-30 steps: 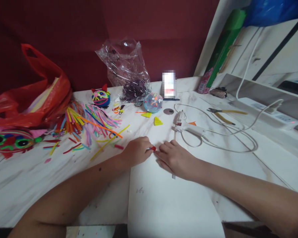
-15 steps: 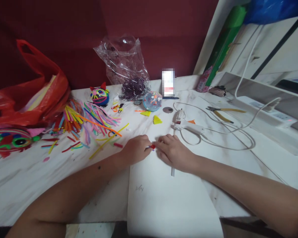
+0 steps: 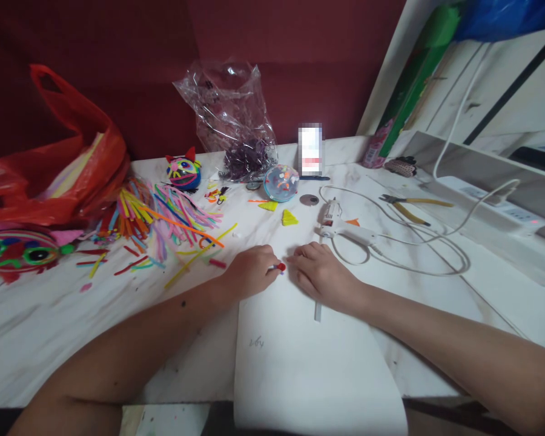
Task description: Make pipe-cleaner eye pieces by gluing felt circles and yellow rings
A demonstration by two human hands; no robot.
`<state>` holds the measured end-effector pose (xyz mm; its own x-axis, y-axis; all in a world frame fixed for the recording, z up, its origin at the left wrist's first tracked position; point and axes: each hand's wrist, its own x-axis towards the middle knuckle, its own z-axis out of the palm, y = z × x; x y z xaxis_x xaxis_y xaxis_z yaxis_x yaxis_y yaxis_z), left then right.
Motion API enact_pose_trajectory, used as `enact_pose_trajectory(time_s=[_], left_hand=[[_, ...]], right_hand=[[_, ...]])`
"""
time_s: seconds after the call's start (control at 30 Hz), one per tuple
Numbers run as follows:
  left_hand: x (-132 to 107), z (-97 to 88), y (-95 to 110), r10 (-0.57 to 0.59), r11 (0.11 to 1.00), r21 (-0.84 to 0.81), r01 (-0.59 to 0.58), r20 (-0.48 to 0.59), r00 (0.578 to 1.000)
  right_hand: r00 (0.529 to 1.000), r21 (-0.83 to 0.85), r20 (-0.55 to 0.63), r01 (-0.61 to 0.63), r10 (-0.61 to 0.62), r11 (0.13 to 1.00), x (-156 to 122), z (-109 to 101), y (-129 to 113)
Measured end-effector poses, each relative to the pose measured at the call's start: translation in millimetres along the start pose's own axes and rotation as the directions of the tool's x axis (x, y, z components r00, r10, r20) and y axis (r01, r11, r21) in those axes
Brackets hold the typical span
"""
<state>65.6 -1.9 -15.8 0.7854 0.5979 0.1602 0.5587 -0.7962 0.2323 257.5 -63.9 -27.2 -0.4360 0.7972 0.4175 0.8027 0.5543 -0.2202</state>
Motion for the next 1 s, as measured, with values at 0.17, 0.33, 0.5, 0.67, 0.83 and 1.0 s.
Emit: enact_pose_trajectory(time_s=[0.17, 0.33, 0.5, 0.67, 0.83, 1.0], left_hand=[[-0.2, -2.3, 1.9, -0.007, 1.000, 0.018, 0.007, 0.015, 1.000], [-0.2, -2.4, 2.0, -0.001, 1.000, 0.031, 0.001, 0.017, 1.000], [-0.7, 1.3, -1.0, 0.019, 1.000, 0.016, -0.018, -0.007, 1.000], [-1.0, 0.8, -0.8, 0.013, 1.000, 0.002, -0.013, -0.008, 1.000], [-0.8, -1.1, 0.8, -0.001, 1.000, -0.013, 0.001, -0.002, 1.000], [-0.1, -2.4, 2.1, -0.009, 1.000, -0.015, 0.009, 0.009, 1.000]], right_hand=[[1.000, -0.023, 0.027, -0.004, 0.004, 1.000, -0.1, 0.3, -1.1], [0.997, -0.026, 0.078, 0.002, 0.000, 1.000, -0.8, 2.5, -3.0], [0.998, -0.009, 0.070, -0.009, 0.009, 1.000, -0.7, 2.0, -1.6], [0.999, -0.005, -0.006, -0.038, 0.038, 0.999, 0.3, 0.4, 1.6], [0.997, 0.025, -0.031, -0.065, 0.066, 0.998, 0.5, -0.9, 3.2], [0.997, 0.024, -0.045, -0.058, 0.059, 0.998, 0.5, -2.1, 2.4]])
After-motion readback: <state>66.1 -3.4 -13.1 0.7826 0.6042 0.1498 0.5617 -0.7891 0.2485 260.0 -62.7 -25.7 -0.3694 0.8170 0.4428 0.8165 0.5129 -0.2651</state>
